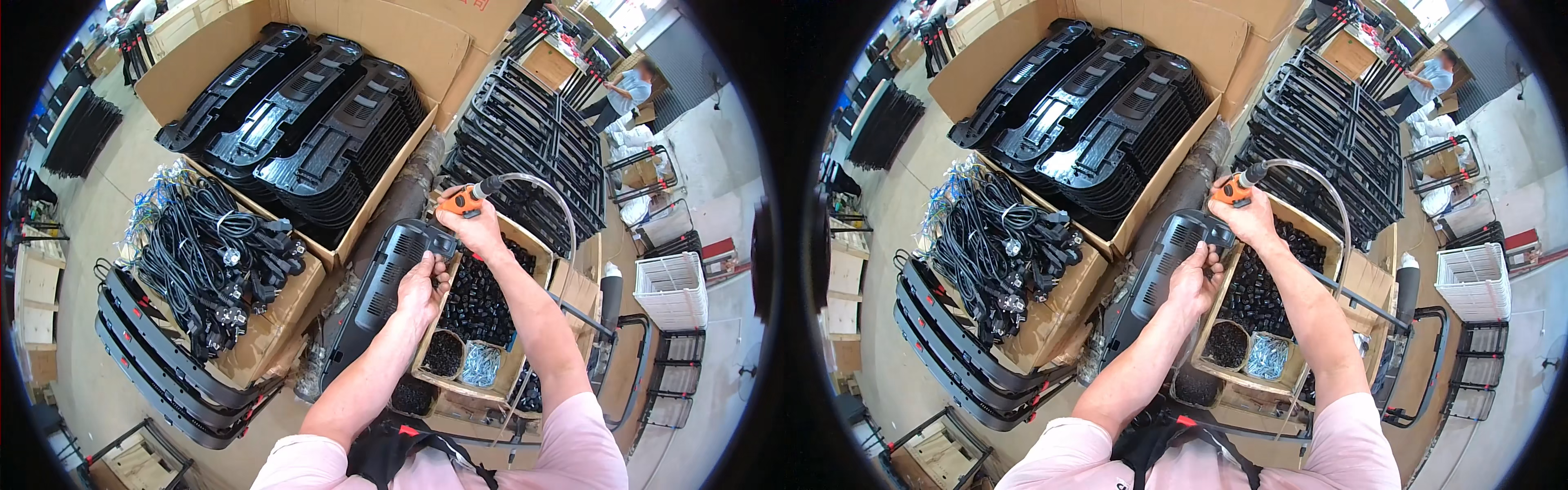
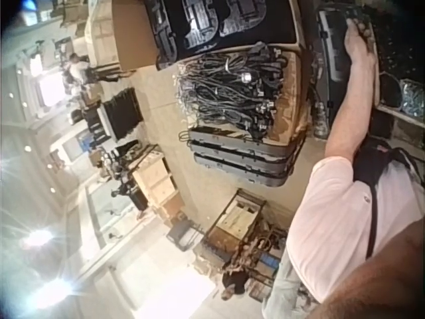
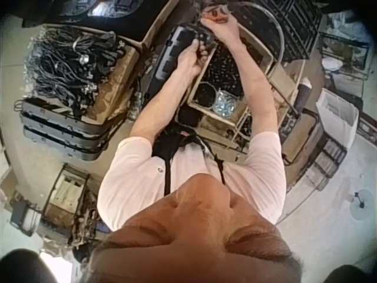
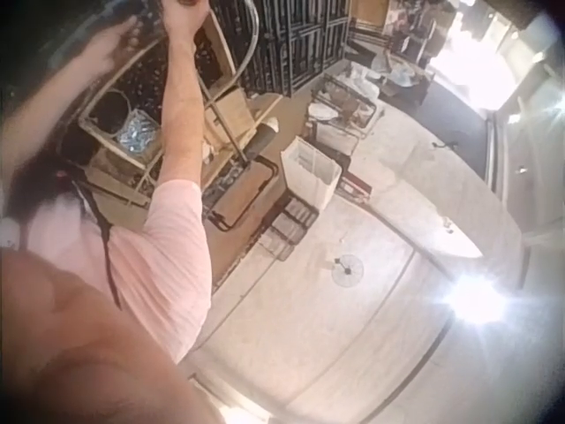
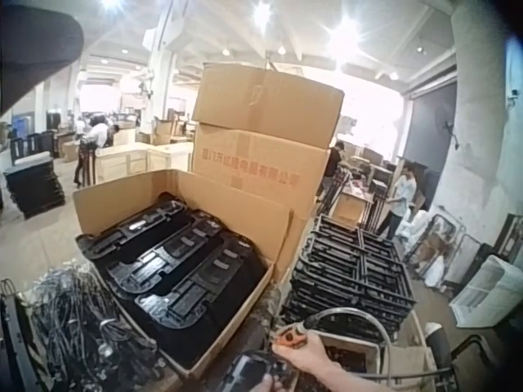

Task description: Assembling plastic components using a pneumatic screwdriver and manual fasteners.

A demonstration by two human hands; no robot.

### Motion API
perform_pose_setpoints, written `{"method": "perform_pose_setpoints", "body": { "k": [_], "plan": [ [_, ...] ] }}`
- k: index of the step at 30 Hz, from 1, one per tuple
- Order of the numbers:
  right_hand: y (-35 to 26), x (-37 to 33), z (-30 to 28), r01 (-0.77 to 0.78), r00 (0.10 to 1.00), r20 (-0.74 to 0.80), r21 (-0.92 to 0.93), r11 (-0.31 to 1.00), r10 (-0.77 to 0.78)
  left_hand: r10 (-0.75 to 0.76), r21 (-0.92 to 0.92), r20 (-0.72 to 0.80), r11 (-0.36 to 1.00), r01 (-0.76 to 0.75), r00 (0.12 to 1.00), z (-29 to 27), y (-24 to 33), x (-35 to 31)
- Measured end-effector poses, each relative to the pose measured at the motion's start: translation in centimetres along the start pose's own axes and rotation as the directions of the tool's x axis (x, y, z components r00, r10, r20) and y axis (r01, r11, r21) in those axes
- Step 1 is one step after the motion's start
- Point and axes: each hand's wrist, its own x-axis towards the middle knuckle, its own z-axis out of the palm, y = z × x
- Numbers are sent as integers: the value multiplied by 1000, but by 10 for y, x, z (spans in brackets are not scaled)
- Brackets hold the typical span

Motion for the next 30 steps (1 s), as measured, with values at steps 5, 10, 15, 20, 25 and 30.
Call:
{"method": "perform_pose_setpoints", "body": {
  "k": [5,10,15,20,25,30],
  "plan": [
    [-20,-18,2,93,996,-13,81,992,-92,31,-82,-63,996,-36,998,0,9,2],
    [-41,-54,-7,117,991,24,299,947,-131,53,-221,-74,973,-69,996,-6,21,11],
    [-55,-67,-3,112,986,81,308,945,-144,49,-360,-38,931,-59,998,-10,26,18],
    [-60,-70,-2,126,985,75,293,948,-154,54,-390,24,920,-40,998,-10,29,13],
    [-61,-69,2,138,983,80,270,953,-165,31,-375,39,927,-14,999,-13,33,10],
    [-55,-64,23,113,984,94,335,935,-153,45,-442,-33,895,-55,998,-17,37,16]
  ]
}}
